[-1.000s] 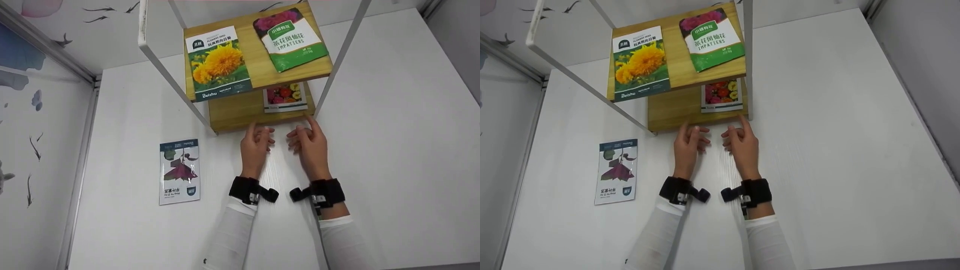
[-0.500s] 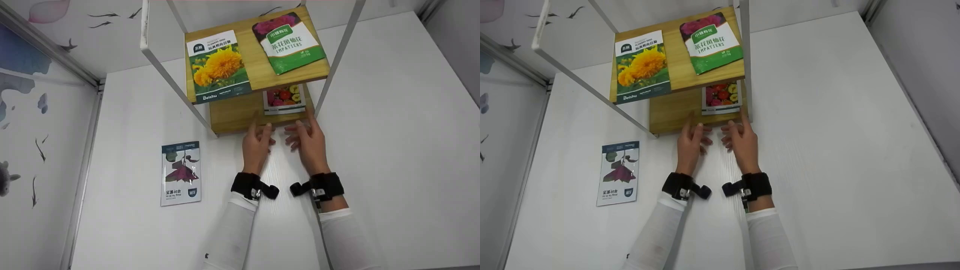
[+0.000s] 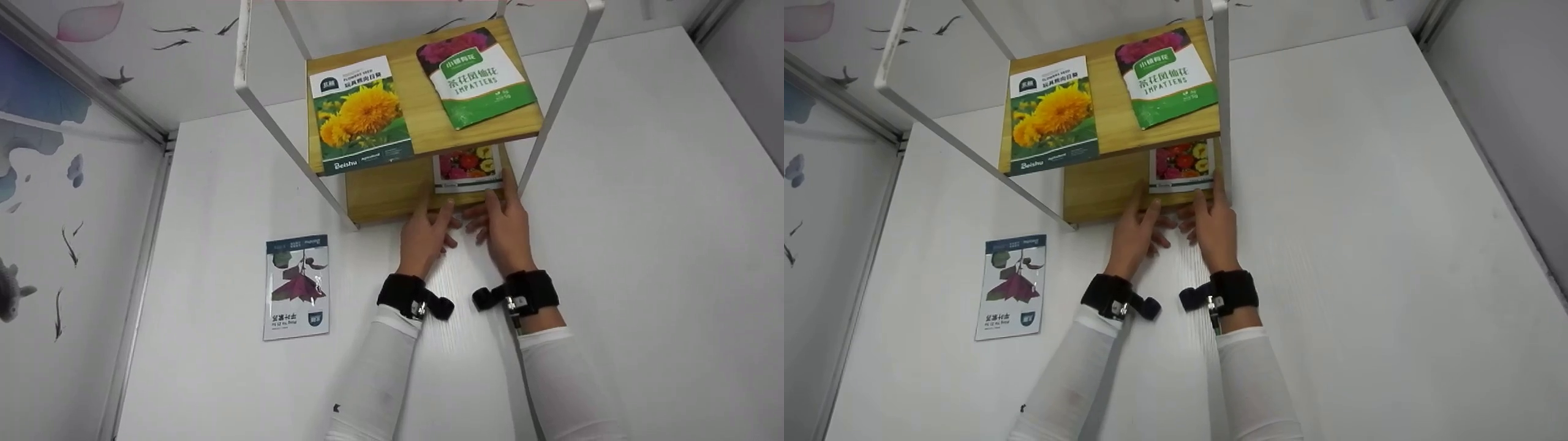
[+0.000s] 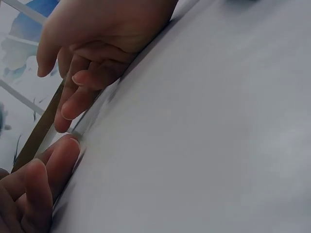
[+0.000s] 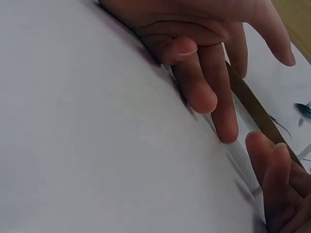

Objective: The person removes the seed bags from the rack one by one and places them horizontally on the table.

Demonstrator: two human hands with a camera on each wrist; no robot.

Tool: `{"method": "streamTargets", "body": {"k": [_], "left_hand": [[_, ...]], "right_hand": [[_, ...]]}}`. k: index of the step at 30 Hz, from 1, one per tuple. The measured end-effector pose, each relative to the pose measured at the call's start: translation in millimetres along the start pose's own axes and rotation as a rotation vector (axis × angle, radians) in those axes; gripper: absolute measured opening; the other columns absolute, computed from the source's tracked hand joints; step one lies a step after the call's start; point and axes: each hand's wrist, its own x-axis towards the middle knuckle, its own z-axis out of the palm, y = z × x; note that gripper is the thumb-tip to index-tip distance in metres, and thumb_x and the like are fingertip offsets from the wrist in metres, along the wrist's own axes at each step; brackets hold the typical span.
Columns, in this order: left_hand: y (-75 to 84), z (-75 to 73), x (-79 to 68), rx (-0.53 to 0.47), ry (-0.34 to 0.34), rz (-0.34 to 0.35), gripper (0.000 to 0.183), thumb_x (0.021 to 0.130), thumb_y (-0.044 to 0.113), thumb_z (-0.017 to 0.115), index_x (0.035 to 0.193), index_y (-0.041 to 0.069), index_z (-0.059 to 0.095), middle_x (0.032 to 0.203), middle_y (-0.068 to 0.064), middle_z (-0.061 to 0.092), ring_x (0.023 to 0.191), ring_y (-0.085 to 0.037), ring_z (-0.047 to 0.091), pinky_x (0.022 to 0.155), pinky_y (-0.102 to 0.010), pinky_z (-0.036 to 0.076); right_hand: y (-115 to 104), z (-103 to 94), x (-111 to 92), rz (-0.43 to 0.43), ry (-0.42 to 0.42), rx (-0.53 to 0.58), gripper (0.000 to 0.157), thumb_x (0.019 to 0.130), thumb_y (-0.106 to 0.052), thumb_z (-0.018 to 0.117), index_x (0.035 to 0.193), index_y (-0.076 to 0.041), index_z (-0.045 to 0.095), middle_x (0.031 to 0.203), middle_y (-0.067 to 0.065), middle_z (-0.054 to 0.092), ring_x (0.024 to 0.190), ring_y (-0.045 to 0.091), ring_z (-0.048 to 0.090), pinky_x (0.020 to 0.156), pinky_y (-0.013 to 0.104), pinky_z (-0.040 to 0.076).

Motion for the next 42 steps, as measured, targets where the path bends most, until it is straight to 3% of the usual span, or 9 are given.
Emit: {"method": "streamTargets", "body": {"k": [11, 19, 23, 30, 36, 42], "left_hand": [[3.9, 3.7, 5.1, 0.076, -0.013, 0.028, 0.076, 0.079, 0.069, 0.037, 0.142, 0.033, 0.015, 0.070, 0.009, 0.064, 0.047, -0.016, 0.057, 0.047, -0.031, 0.046], [-2.4, 4.5, 2.2, 0.040, 0.011, 0.065, 0.069, 0.083, 0.061, 0.042, 0.141, 0.030, 0.022, 0.074, 0.010, 0.065, 0.052, -0.013, 0.058, 0.048, -0.029, 0.047], [-6.1, 3.2, -0.5, -0.001, 0.042, 0.087, 0.060, 0.089, 0.051, 0.043, 0.141, 0.026, 0.025, 0.076, 0.010, 0.065, 0.059, -0.011, 0.059, 0.048, -0.029, 0.048], [-9.9, 1.1, -3.5, -0.135, 0.116, 0.135, 0.047, 0.093, 0.038, 0.042, 0.137, 0.022, 0.036, 0.076, 0.005, 0.066, 0.059, -0.013, 0.060, 0.047, -0.030, 0.049], [-11.4, -0.1, -4.3, -0.225, 0.161, 0.164, 0.041, 0.094, 0.033, 0.043, 0.132, 0.016, 0.043, 0.081, 0.002, 0.067, 0.061, -0.016, 0.060, 0.049, -0.031, 0.049], [-9.8, -1.5, -3.5, -0.267, 0.177, 0.145, 0.040, 0.094, 0.028, 0.046, 0.129, 0.009, 0.047, 0.080, -0.006, 0.067, 0.063, -0.021, 0.061, 0.051, -0.035, 0.050]], "right_hand": [[-12, 0.0, 2, 0.014, 0.008, -0.046, 0.063, 0.094, -0.037, 0.040, 0.144, -0.028, 0.002, 0.087, 0.020, 0.063, 0.067, 0.038, 0.060, 0.039, 0.040, 0.043], [-6, 2.0, 1, -0.012, 0.040, -0.091, 0.060, 0.095, -0.035, 0.040, 0.144, -0.027, 0.006, 0.078, 0.022, 0.060, 0.055, 0.039, 0.055, 0.040, 0.042, 0.045], [5, 3.2, 4, -0.020, 0.055, -0.060, 0.057, 0.095, -0.034, 0.040, 0.143, -0.030, 0.010, 0.079, 0.021, 0.059, 0.060, 0.037, 0.057, 0.043, 0.041, 0.046], [26, 5.9, 9, -0.022, 0.157, -0.017, 0.050, 0.092, -0.040, 0.043, 0.139, -0.033, 0.027, 0.080, 0.014, 0.062, 0.064, 0.030, 0.060, 0.045, 0.037, 0.048], [30, 6.0, 8, -0.053, 0.214, 0.001, 0.044, 0.090, -0.038, 0.048, 0.133, -0.029, 0.041, 0.081, 0.011, 0.064, 0.065, 0.028, 0.060, 0.045, 0.035, 0.047], [30, 6.4, 8, -0.046, 0.229, 0.023, 0.044, 0.089, -0.034, 0.052, 0.131, -0.026, 0.043, 0.081, 0.012, 0.064, 0.065, 0.027, 0.060, 0.044, 0.034, 0.047]]}}
